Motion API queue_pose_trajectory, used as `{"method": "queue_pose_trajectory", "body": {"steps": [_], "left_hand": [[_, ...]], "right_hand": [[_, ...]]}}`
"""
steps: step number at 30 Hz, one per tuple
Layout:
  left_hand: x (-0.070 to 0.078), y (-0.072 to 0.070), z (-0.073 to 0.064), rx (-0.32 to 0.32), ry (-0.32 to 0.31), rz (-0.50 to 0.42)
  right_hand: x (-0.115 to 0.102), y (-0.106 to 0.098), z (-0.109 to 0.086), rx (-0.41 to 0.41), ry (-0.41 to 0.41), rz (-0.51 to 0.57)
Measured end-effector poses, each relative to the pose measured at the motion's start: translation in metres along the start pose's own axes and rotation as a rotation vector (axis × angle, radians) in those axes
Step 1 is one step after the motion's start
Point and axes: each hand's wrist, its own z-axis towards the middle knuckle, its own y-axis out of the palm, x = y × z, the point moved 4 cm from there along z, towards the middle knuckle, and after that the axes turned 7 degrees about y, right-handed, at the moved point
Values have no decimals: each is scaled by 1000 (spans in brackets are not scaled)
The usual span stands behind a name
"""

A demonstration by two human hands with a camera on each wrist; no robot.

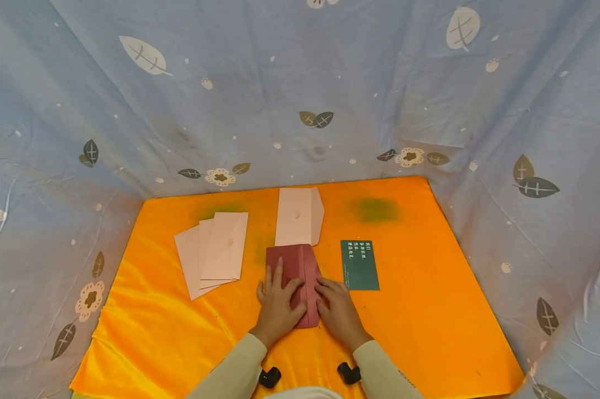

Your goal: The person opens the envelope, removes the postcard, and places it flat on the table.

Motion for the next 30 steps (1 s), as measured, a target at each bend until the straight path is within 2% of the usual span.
{"method": "queue_pose_trajectory", "body": {"steps": [7,11,18,30], "left_hand": [[-1,-3,-2,72,14,-70],[-1,-4,-2,100,-5,-105],[-1,-3,-3,105,-34,-141],[-2,-4,-4,99,-39,-185]], "right_hand": [[0,0,1,10,-9,-3],[0,0,1,8,-1,-4],[1,2,1,15,-13,-13],[1,1,0,-4,-21,-8]]}}
